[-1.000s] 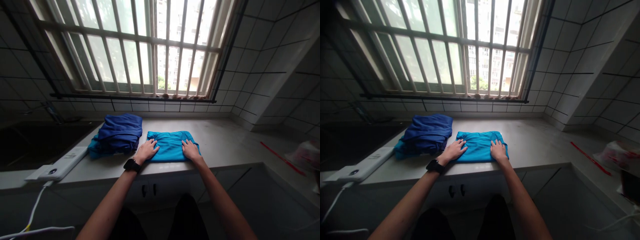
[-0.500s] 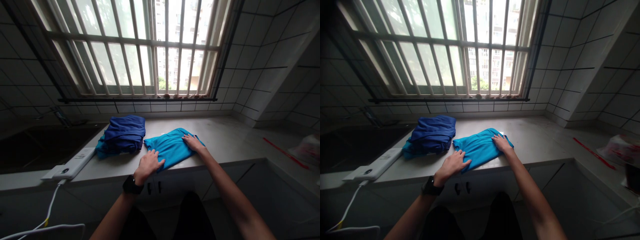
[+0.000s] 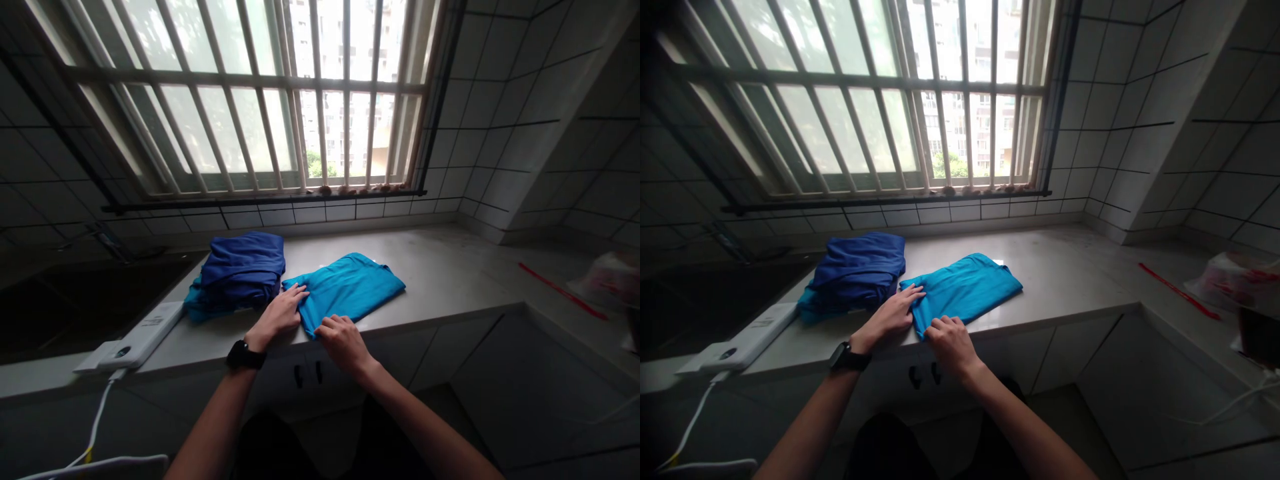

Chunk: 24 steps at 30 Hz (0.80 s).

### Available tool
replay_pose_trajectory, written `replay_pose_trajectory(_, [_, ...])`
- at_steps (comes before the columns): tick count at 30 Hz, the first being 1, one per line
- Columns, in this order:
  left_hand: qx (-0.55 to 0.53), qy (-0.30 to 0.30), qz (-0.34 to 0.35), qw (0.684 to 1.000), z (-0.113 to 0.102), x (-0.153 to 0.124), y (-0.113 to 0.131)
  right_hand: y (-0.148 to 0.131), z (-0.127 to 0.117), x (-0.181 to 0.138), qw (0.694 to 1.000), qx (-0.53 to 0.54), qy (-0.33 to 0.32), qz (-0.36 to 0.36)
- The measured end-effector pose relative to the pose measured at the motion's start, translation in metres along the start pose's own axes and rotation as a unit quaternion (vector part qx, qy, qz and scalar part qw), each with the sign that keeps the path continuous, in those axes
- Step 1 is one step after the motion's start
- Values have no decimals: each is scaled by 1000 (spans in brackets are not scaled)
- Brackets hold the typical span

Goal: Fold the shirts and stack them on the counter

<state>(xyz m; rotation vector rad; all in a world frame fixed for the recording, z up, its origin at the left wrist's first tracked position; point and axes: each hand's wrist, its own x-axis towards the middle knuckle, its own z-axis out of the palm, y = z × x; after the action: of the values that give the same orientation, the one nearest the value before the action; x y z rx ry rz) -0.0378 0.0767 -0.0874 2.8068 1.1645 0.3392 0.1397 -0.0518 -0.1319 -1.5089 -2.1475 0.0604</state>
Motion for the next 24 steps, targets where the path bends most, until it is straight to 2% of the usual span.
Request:
replay_pose_trajectory(3, [-9, 1, 40, 999, 2, -18, 6, 25, -18, -21, 991, 113, 64, 11])
replay_pose_trajectory(7, [-10, 41, 144, 989, 13, -49, 24, 55, -53, -69, 954, 271, 121, 44])
replay_pose_trajectory(10, [-21, 97, 176, 979, 21, -65, 36, 60, -77, -97, 941, 303, 125, 85])
replay_pose_trajectory(13, [-73, 135, 174, 973, 9, -68, 44, 60, -97, -107, 934, 316, 128, 102])
replay_pose_trajectory(16, [-133, 154, 117, 972, -24, -46, 52, 69, -117, -95, 926, 313, 166, 131])
replay_pose_trajectory(18, [-154, 157, 73, 973, -47, -16, 59, 80, -130, -75, 919, 290, 209, 164])
replay_pose_trajectory(20, [-147, 154, 40, 976, -62, 18, 66, 92, -139, -52, 912, 239, 270, 197])
replay_pose_trajectory(22, [-112, 194, 26, 974, -63, 50, 73, 101, -141, -32, 903, 167, 334, 212])
replay_pose_trajectory(24, [-75, 198, 9, 977, -53, 70, 76, 108, -136, -24, 901, 115, 361, 212])
